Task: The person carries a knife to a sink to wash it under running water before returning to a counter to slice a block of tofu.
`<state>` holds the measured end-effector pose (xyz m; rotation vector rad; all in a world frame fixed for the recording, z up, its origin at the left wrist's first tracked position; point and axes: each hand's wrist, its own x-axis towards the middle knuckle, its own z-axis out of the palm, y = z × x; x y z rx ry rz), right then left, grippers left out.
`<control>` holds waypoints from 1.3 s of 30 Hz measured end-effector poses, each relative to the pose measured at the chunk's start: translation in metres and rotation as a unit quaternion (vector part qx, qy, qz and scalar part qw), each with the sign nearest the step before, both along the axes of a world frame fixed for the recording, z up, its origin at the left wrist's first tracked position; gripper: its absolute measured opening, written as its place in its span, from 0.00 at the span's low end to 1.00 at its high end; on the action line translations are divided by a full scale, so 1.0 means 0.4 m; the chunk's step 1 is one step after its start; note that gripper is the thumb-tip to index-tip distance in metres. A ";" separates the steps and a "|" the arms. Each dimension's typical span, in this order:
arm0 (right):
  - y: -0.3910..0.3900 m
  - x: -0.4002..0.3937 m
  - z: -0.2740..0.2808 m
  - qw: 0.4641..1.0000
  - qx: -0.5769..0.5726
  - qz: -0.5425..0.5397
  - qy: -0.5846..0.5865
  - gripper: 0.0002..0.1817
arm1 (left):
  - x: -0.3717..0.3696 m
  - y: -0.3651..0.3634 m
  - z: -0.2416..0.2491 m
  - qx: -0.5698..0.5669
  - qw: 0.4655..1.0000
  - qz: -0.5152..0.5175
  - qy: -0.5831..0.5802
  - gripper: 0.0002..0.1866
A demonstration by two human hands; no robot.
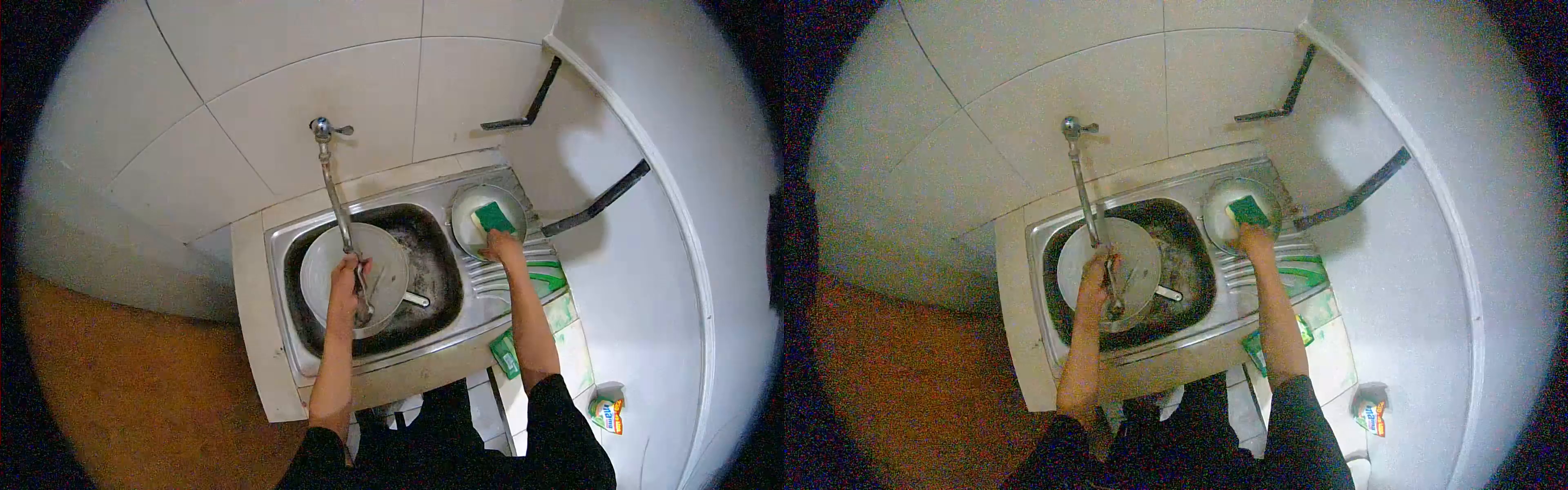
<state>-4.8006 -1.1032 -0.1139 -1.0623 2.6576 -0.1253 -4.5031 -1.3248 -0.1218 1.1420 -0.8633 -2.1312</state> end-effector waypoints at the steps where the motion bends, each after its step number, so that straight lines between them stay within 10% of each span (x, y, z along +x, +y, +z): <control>1: -0.003 0.000 -0.011 1.000 0.009 -0.014 -0.011 0.30 | 0.004 -0.001 0.008 -0.014 1.000 -0.021 -0.012 0.09; 6: -0.007 -0.034 -0.063 0.992 0.001 -0.027 -0.123 0.33 | 0.053 -0.003 -0.054 0.013 0.993 -0.117 0.008 0.10; 12: 0.017 0.015 0.006 0.996 -0.084 -0.018 0.004 0.29 | 0.106 0.041 -0.007 -0.007 0.988 -0.156 0.000 0.10; 17: 0.002 0.182 0.214 0.936 -0.342 -0.083 -0.012 0.20 | 0.167 0.083 0.025 -0.029 0.985 -0.171 0.007 0.10; 25: -0.161 0.599 0.019 0.853 -0.496 0.100 -0.129 0.17 | 0.213 0.145 0.119 -0.029 0.980 -0.175 -0.089 0.14; 39: -0.265 0.594 0.054 0.933 -0.274 0.198 -0.122 0.21 | 0.214 0.195 0.108 -0.084 0.968 -0.189 -0.141 0.20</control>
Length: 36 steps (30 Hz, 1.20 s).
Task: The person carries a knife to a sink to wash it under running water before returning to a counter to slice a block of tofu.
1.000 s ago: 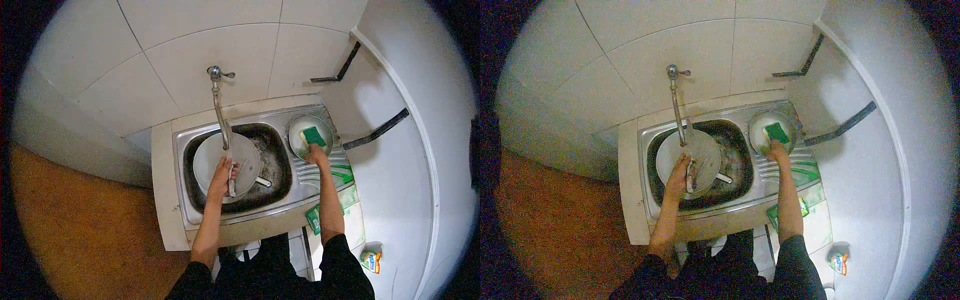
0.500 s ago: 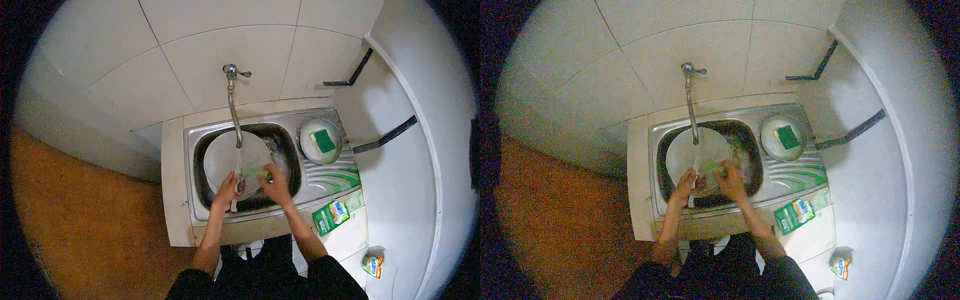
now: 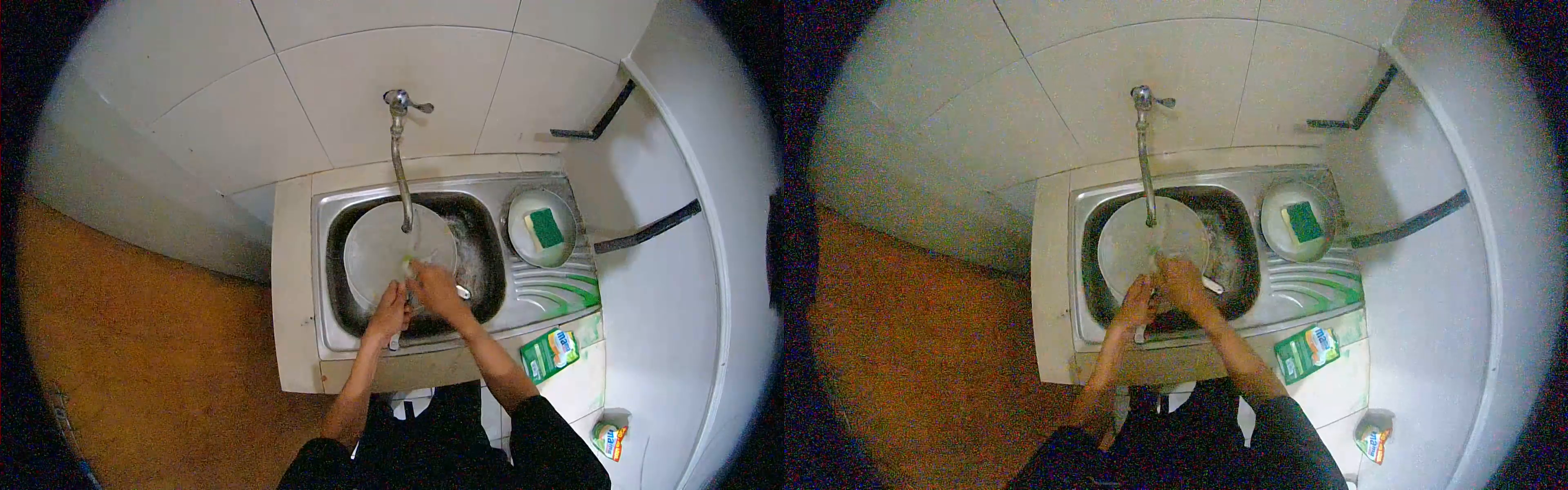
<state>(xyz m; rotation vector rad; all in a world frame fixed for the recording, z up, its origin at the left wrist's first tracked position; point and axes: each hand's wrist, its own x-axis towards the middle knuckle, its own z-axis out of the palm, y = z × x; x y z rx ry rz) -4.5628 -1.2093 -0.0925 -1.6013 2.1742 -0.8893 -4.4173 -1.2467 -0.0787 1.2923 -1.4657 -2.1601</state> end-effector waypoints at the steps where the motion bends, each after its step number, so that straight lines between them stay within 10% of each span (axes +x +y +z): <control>1: 0.012 0.011 0.013 0.999 0.020 0.027 0.008 0.20 | -0.002 0.000 -0.024 -0.044 0.999 -0.013 0.017 0.20; 19: -0.031 -0.078 -0.027 0.995 0.051 0.014 0.086 0.20 | 0.012 0.022 0.012 0.016 0.997 -0.035 -0.065 0.24; 21: -0.012 -0.033 -0.005 0.990 0.060 0.061 0.113 0.21 | 0.052 0.005 -0.128 -0.227 0.970 -0.088 -0.010 0.23; 26: -0.050 -0.062 0.007 0.998 0.031 -0.014 0.056 0.21 | 0.032 0.029 -0.027 0.028 0.998 -0.006 -0.057 0.20; 36: -0.063 -0.058 -0.012 0.996 0.055 0.049 0.053 0.22 | 0.042 -0.015 -0.032 -0.015 1.000 0.008 -0.017 0.16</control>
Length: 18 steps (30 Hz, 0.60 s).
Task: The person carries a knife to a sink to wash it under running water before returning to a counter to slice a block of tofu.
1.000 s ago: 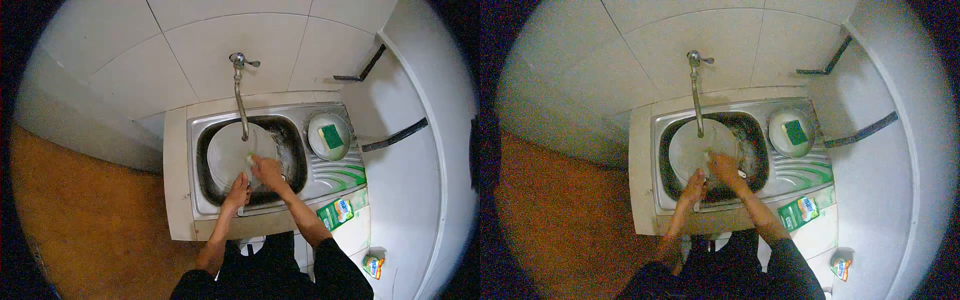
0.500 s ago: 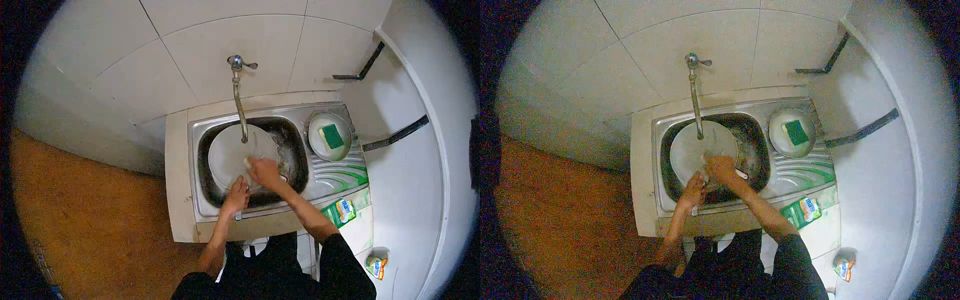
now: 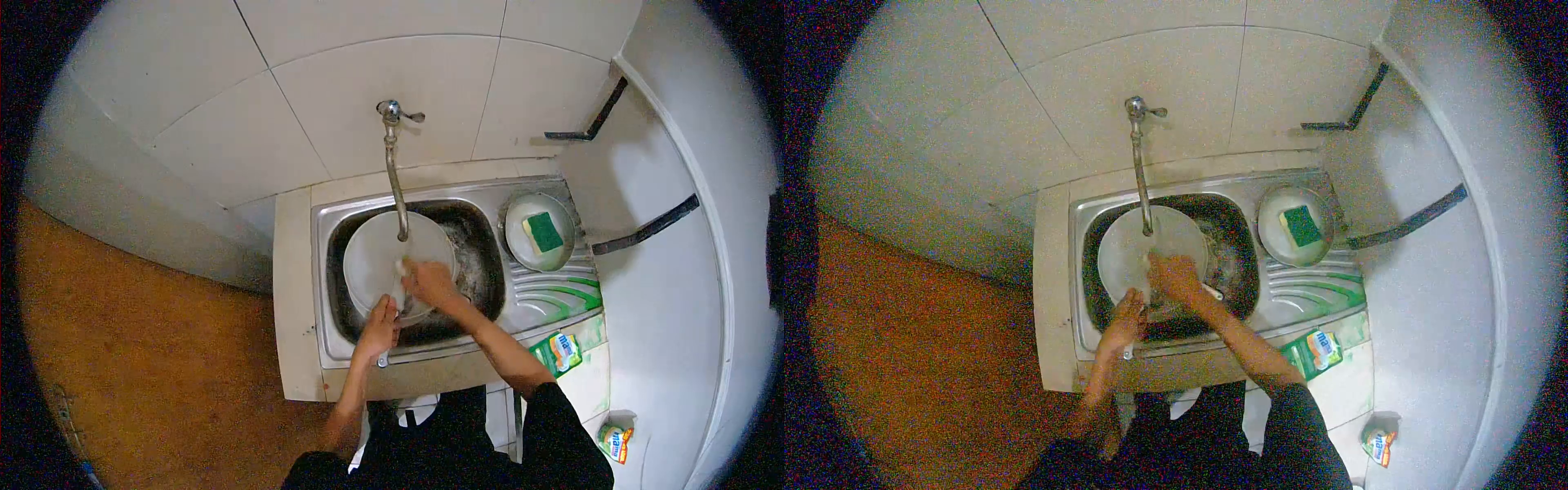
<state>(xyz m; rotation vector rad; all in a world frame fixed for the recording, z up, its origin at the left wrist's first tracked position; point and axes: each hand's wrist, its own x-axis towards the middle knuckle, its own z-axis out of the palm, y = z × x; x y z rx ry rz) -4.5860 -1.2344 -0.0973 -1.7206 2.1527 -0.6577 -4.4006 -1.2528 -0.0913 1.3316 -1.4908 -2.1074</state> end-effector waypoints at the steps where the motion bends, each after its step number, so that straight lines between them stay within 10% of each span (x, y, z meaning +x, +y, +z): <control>1: -0.017 -0.030 0.020 0.999 0.001 -0.031 -0.023 0.22 | 0.021 0.010 -0.028 0.005 1.000 -0.013 0.010 0.16; 10: -0.034 -0.024 0.003 0.998 0.020 -0.048 -0.026 0.22 | 0.036 0.051 0.066 0.011 1.000 -0.002 0.026 0.19; 15: 0.004 0.038 -0.002 0.999 0.011 0.025 0.028 0.22 | 0.075 0.005 -0.145 -0.262 0.958 -0.114 0.029 0.26; 18: -0.056 -0.051 -0.013 0.995 -0.011 -0.071 -0.068 0.22 | 0.059 0.015 -0.015 -0.226 0.966 -0.122 0.039 0.28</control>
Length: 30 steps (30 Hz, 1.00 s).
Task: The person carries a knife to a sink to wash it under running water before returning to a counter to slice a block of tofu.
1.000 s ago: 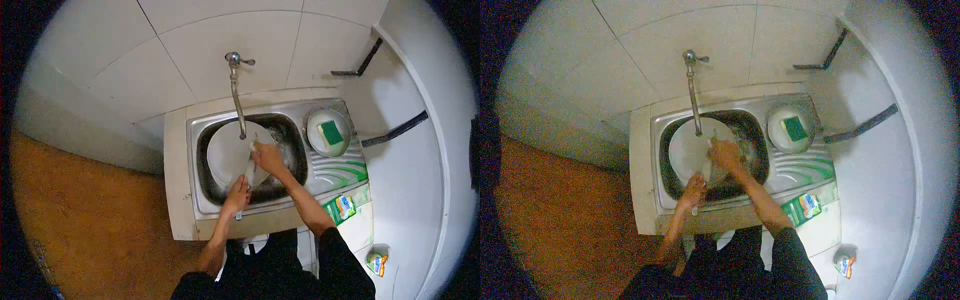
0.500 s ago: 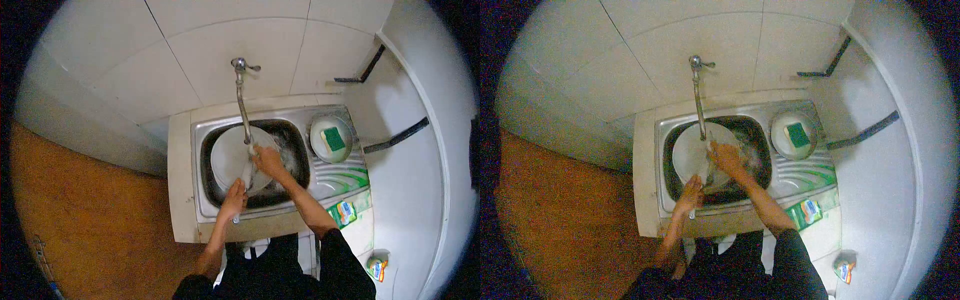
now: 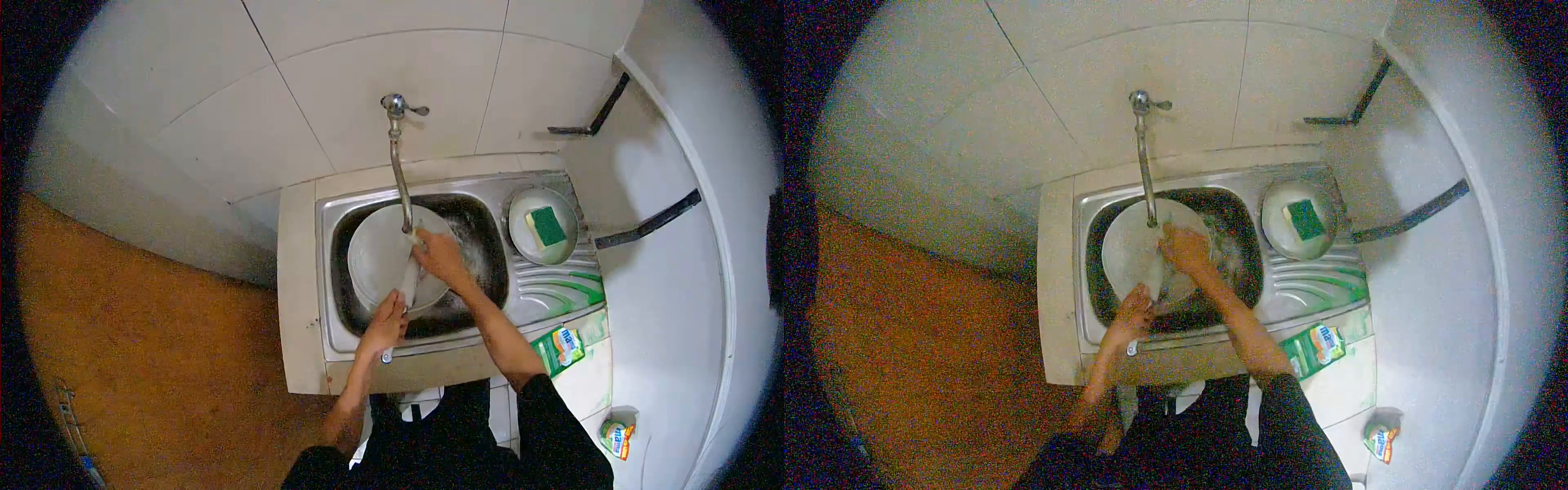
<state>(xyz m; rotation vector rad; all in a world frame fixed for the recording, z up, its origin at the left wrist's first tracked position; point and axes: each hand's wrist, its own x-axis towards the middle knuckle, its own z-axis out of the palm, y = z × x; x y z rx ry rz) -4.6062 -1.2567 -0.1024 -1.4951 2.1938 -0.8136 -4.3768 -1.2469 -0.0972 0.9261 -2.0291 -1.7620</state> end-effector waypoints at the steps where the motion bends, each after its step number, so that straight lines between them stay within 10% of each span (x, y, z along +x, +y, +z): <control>1: 0.008 0.019 -0.004 0.999 0.013 0.030 0.035 0.21 | -0.028 0.007 0.046 0.115 0.991 0.056 -0.044 0.28; 5: 0.055 0.093 -0.010 0.990 0.031 0.079 0.113 0.21 | -0.023 -0.021 0.018 0.304 0.949 0.076 -0.036 0.28; 9: 0.035 0.029 0.089 0.999 0.038 -0.022 0.030 0.21 | -0.020 -0.011 -0.051 -0.014 0.999 0.016 0.045 0.22; 12: 0.095 0.095 -0.004 0.987 -0.039 0.133 0.086 0.20 | -0.059 0.024 0.034 0.139 0.981 0.136 -0.024 0.18; 16: 0.039 -0.016 0.045 1.000 0.005 0.003 0.007 0.22 | -0.047 0.032 0.082 0.210 0.970 0.096 -0.070 0.19; 20: 0.098 0.091 -0.005 0.987 -0.008 0.113 0.110 0.21 | -0.025 -0.002 0.034 0.111 0.991 0.071 -0.030 0.16; 21: 0.070 0.099 -0.109 0.945 -0.164 0.066 0.273 0.27 | -0.017 -0.008 0.015 0.128 0.989 0.068 -0.033 0.14; 24: 0.029 -0.008 0.064 0.999 -0.014 0.015 0.024 0.21 | -0.019 0.002 0.084 0.199 0.977 0.076 -0.025 0.14; 30: 0.091 0.115 0.003 0.987 0.037 0.112 0.110 0.23 | -0.006 0.010 0.016 0.154 0.985 0.074 -0.008 0.20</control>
